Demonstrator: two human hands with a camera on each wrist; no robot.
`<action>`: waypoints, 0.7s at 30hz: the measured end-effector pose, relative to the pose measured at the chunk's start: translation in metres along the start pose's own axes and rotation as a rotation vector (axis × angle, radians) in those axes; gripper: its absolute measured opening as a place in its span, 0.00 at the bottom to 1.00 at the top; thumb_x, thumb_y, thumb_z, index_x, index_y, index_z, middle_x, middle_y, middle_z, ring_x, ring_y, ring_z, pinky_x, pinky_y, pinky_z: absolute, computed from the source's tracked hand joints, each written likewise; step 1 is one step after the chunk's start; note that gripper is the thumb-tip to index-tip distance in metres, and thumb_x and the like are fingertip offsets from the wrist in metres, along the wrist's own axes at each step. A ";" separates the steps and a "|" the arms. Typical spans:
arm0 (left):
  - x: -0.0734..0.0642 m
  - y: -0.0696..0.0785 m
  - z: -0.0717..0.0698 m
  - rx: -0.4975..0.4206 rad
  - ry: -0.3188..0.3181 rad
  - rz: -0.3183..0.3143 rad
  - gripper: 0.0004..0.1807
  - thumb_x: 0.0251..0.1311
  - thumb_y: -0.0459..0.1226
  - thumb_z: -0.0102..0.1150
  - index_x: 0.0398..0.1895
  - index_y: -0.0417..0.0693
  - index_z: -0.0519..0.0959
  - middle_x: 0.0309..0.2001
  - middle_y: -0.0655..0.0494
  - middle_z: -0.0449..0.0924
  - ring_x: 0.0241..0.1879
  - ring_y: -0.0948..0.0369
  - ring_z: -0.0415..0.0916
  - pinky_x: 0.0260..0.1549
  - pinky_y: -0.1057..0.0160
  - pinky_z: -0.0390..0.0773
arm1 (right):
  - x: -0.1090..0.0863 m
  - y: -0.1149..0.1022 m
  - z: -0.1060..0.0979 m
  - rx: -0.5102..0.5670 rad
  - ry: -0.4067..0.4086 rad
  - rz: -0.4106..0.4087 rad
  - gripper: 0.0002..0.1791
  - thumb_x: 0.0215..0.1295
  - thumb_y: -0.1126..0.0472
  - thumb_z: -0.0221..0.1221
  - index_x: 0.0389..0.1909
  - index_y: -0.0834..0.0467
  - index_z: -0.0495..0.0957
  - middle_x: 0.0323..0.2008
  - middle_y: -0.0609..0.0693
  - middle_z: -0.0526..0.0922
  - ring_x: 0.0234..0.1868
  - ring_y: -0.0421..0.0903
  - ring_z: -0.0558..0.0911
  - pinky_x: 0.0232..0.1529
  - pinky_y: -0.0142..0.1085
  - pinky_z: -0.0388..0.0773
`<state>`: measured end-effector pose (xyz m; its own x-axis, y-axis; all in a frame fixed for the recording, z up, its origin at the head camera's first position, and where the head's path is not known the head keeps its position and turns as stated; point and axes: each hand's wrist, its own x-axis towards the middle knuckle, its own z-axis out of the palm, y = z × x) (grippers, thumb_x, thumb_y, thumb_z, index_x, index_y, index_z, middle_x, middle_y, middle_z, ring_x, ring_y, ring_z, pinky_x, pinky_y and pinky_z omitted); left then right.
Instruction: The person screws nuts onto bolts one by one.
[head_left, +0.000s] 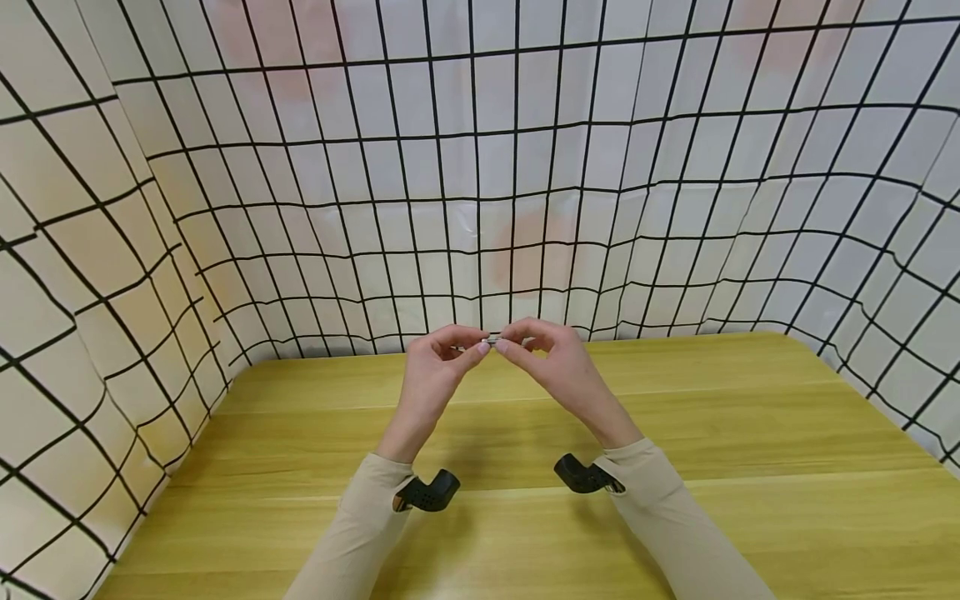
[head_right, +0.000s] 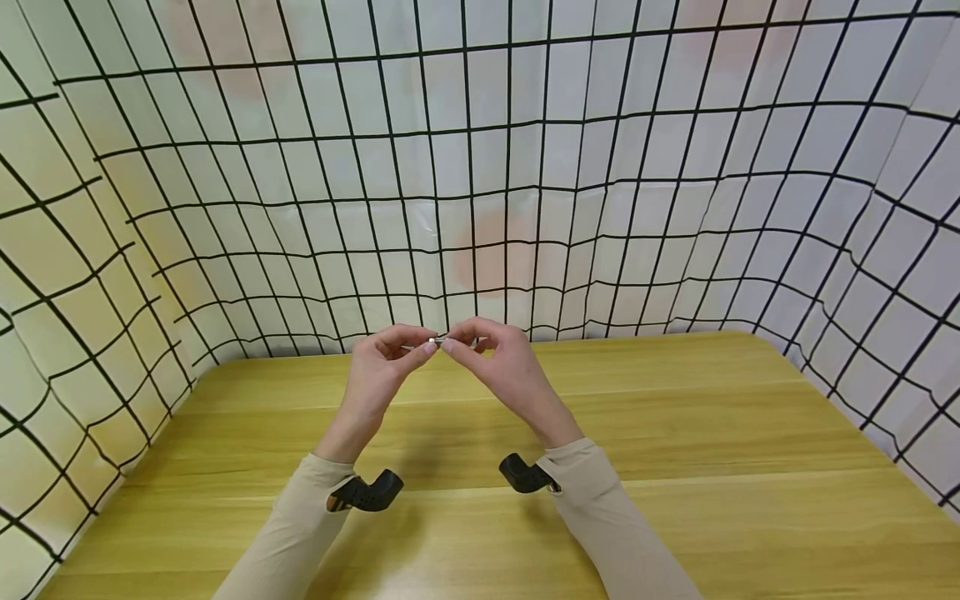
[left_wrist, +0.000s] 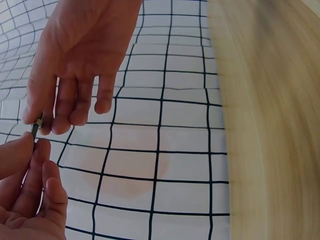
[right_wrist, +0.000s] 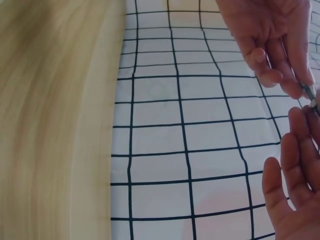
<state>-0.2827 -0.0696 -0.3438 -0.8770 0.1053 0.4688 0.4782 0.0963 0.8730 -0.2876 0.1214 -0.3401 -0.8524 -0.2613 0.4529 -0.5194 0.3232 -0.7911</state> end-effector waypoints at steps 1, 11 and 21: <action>0.000 0.000 0.000 -0.001 0.000 0.001 0.06 0.62 0.37 0.67 0.39 0.45 0.87 0.37 0.56 0.84 0.29 0.56 0.72 0.28 0.63 0.67 | 0.001 0.003 0.000 -0.004 0.000 -0.001 0.08 0.70 0.56 0.61 0.44 0.54 0.83 0.42 0.48 0.83 0.46 0.53 0.77 0.46 0.51 0.71; -0.001 0.001 0.002 -0.018 0.002 0.006 0.08 0.61 0.36 0.67 0.41 0.42 0.87 0.38 0.49 0.84 0.28 0.54 0.71 0.26 0.64 0.65 | 0.001 0.009 0.001 -0.005 -0.003 -0.012 0.15 0.72 0.44 0.56 0.39 0.48 0.84 0.39 0.47 0.84 0.44 0.49 0.78 0.43 0.49 0.71; 0.000 0.000 0.001 -0.019 0.007 0.008 0.05 0.61 0.35 0.67 0.39 0.44 0.87 0.36 0.53 0.84 0.28 0.56 0.71 0.28 0.63 0.67 | 0.002 0.006 -0.001 0.031 -0.027 -0.075 0.11 0.72 0.57 0.58 0.51 0.52 0.79 0.46 0.48 0.80 0.48 0.47 0.76 0.49 0.48 0.72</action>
<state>-0.2824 -0.0682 -0.3436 -0.8735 0.0988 0.4767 0.4843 0.0766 0.8716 -0.2921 0.1234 -0.3434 -0.8087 -0.3089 0.5006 -0.5796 0.2737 -0.7675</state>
